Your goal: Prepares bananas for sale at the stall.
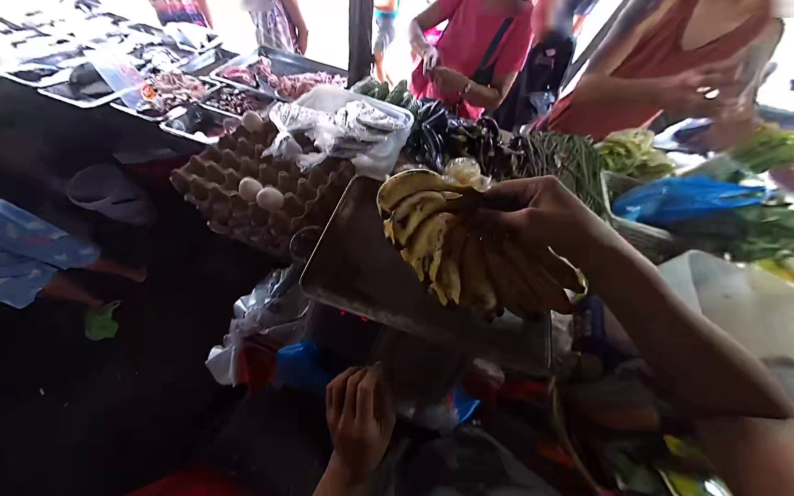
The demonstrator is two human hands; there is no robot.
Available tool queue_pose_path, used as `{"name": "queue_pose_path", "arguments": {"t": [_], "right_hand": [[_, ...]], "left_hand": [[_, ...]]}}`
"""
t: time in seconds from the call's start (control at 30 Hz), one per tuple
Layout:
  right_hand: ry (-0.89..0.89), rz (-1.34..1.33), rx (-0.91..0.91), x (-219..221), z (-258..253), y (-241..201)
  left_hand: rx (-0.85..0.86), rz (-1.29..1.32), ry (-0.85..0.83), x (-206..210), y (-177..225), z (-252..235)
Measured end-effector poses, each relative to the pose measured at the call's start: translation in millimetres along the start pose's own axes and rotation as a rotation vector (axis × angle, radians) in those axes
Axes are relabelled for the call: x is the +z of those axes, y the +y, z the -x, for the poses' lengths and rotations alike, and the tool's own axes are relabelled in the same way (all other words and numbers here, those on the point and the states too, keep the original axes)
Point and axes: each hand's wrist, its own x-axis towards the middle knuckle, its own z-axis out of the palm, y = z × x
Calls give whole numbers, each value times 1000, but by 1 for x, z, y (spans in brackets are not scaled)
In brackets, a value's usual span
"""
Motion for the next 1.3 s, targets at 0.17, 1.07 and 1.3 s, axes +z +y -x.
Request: {"name": "queue_pose_path", "arguments": {"t": [0.17,1.07,1.3], "right_hand": [[-15,107,199,40,17,-27],[391,535,385,255,195,-8],[530,375,302,260,202,-2]], "left_hand": [[-118,31,-320,-9,-18,82],[354,35,-770,-6,2,7],[303,7,-907,-3,6,-1]]}}
